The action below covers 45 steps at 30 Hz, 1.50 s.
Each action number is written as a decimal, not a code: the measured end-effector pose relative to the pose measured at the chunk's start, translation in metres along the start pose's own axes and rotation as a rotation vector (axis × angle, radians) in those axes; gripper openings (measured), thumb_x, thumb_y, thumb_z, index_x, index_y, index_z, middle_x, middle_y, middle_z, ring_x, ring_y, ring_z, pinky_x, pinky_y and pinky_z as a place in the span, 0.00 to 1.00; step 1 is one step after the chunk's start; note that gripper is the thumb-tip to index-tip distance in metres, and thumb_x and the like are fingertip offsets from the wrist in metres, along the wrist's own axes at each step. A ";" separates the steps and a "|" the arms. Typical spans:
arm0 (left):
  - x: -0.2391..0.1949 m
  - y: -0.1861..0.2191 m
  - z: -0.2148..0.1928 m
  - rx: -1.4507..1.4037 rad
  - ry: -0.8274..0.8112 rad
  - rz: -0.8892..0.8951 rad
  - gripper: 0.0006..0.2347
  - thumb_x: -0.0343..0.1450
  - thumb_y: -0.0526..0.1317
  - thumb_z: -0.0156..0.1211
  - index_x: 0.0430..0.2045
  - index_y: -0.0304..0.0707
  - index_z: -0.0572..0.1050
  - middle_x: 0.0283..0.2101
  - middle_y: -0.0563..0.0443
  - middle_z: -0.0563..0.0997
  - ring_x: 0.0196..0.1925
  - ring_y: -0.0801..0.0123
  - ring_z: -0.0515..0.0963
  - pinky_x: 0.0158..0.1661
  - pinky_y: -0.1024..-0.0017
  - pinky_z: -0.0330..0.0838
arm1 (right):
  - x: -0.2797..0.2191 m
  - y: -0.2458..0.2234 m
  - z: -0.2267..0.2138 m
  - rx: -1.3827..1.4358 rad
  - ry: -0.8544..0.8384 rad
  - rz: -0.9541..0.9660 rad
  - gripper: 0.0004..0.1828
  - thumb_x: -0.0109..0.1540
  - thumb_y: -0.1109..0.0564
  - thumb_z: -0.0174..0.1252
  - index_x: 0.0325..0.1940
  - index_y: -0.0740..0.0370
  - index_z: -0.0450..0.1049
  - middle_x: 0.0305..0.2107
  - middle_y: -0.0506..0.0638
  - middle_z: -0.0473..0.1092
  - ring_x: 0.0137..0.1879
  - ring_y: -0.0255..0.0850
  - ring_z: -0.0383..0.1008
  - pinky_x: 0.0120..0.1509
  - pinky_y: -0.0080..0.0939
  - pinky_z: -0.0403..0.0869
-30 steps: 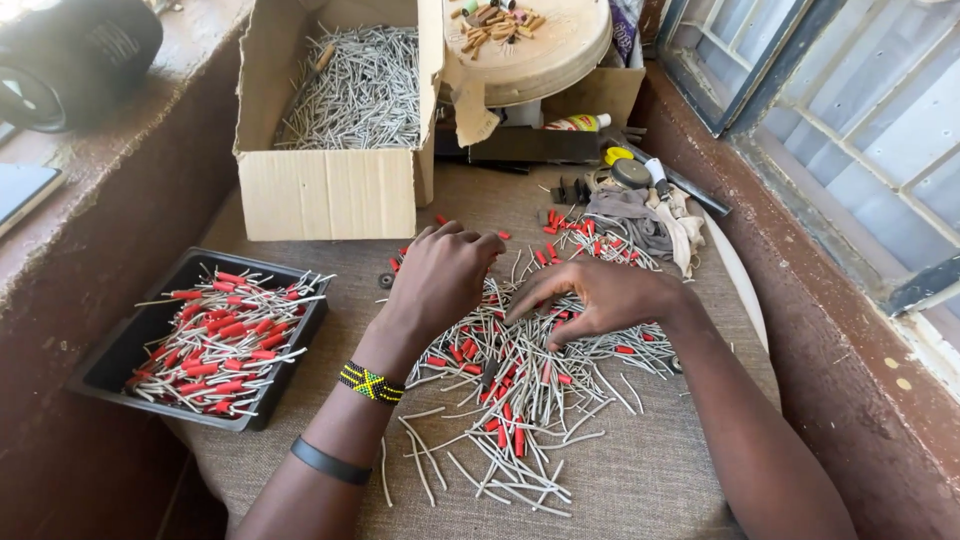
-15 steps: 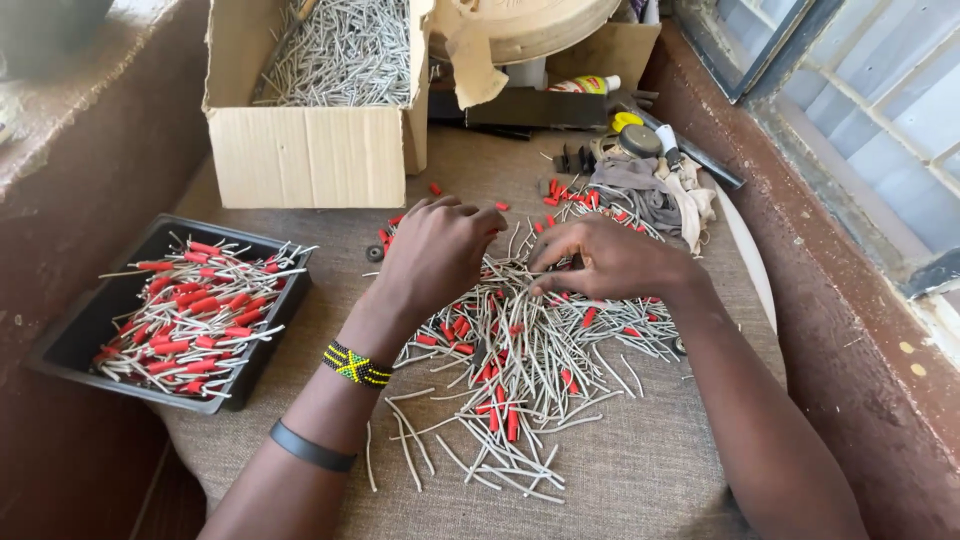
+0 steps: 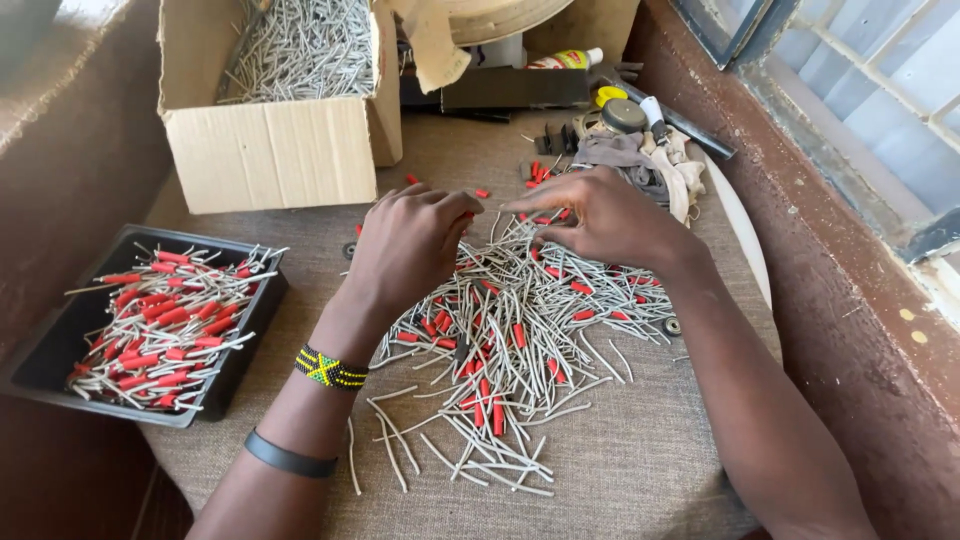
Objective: Assembling rivets by sliding red plastic sleeves onto metal pins manually.
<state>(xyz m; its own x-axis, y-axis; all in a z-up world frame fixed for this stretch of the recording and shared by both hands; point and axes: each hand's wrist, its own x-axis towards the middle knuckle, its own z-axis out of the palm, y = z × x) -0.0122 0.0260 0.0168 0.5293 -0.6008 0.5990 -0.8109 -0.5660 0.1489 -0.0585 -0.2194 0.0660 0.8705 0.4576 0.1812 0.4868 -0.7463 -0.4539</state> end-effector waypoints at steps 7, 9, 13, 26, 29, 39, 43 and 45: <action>-0.001 0.002 0.003 -0.007 -0.013 -0.011 0.03 0.74 0.38 0.58 0.32 0.42 0.78 0.26 0.48 0.80 0.35 0.50 0.82 0.35 0.57 0.74 | -0.006 -0.029 0.001 0.026 -0.029 -0.309 0.13 0.58 0.62 0.66 0.47 0.54 0.83 0.43 0.52 0.80 0.48 0.50 0.79 0.54 0.49 0.76; -0.001 0.002 0.004 -0.025 -0.012 0.022 0.04 0.74 0.38 0.58 0.32 0.40 0.77 0.25 0.45 0.80 0.35 0.47 0.82 0.35 0.54 0.74 | -0.008 -0.053 -0.008 0.089 -0.437 -0.107 0.25 0.54 0.62 0.68 0.57 0.58 0.80 0.54 0.61 0.77 0.59 0.60 0.76 0.68 0.61 0.68; -0.001 0.004 0.003 -0.044 -0.031 0.016 0.04 0.74 0.38 0.57 0.32 0.41 0.77 0.26 0.45 0.80 0.36 0.47 0.83 0.36 0.54 0.75 | -0.004 -0.052 -0.007 0.012 -0.489 -0.113 0.28 0.52 0.58 0.73 0.57 0.62 0.78 0.56 0.63 0.74 0.62 0.64 0.73 0.67 0.65 0.68; -0.003 0.003 -0.003 -0.092 -0.016 -0.007 0.03 0.75 0.38 0.57 0.34 0.41 0.77 0.25 0.45 0.80 0.33 0.47 0.82 0.36 0.53 0.76 | 0.003 -0.007 0.017 0.176 -0.027 -0.300 0.06 0.58 0.58 0.71 0.39 0.52 0.86 0.32 0.49 0.81 0.35 0.40 0.80 0.42 0.39 0.76; 0.002 0.000 -0.006 -0.108 0.028 -0.020 0.03 0.75 0.37 0.58 0.37 0.43 0.78 0.27 0.47 0.81 0.33 0.50 0.82 0.37 0.56 0.77 | 0.002 -0.007 0.009 0.243 0.051 -0.229 0.09 0.58 0.57 0.71 0.43 0.54 0.85 0.34 0.50 0.81 0.37 0.38 0.79 0.40 0.34 0.77; 0.003 0.001 -0.011 -0.185 0.168 -0.016 0.04 0.74 0.39 0.63 0.38 0.42 0.75 0.30 0.50 0.82 0.33 0.57 0.82 0.35 0.60 0.77 | 0.002 -0.017 0.010 0.225 -0.002 -0.144 0.07 0.58 0.56 0.71 0.40 0.57 0.85 0.30 0.52 0.80 0.36 0.40 0.78 0.37 0.34 0.78; 0.003 0.003 -0.017 -0.191 0.204 0.009 0.05 0.74 0.40 0.64 0.37 0.43 0.75 0.30 0.51 0.82 0.33 0.56 0.82 0.35 0.60 0.77 | 0.004 -0.023 0.008 0.220 0.021 -0.165 0.09 0.56 0.58 0.72 0.39 0.61 0.83 0.30 0.56 0.79 0.35 0.43 0.78 0.36 0.37 0.79; 0.003 0.006 -0.020 -0.205 0.199 0.012 0.05 0.74 0.40 0.63 0.36 0.42 0.74 0.31 0.50 0.81 0.34 0.55 0.81 0.35 0.59 0.77 | 0.003 -0.026 0.006 0.294 0.042 -0.142 0.07 0.59 0.59 0.69 0.41 0.60 0.83 0.31 0.51 0.79 0.37 0.37 0.78 0.36 0.33 0.77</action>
<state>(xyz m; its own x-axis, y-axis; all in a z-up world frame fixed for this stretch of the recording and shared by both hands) -0.0204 0.0315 0.0351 0.4765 -0.4726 0.7414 -0.8609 -0.4217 0.2845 -0.0688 -0.1951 0.0729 0.8006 0.5221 0.2939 0.5671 -0.5019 -0.6530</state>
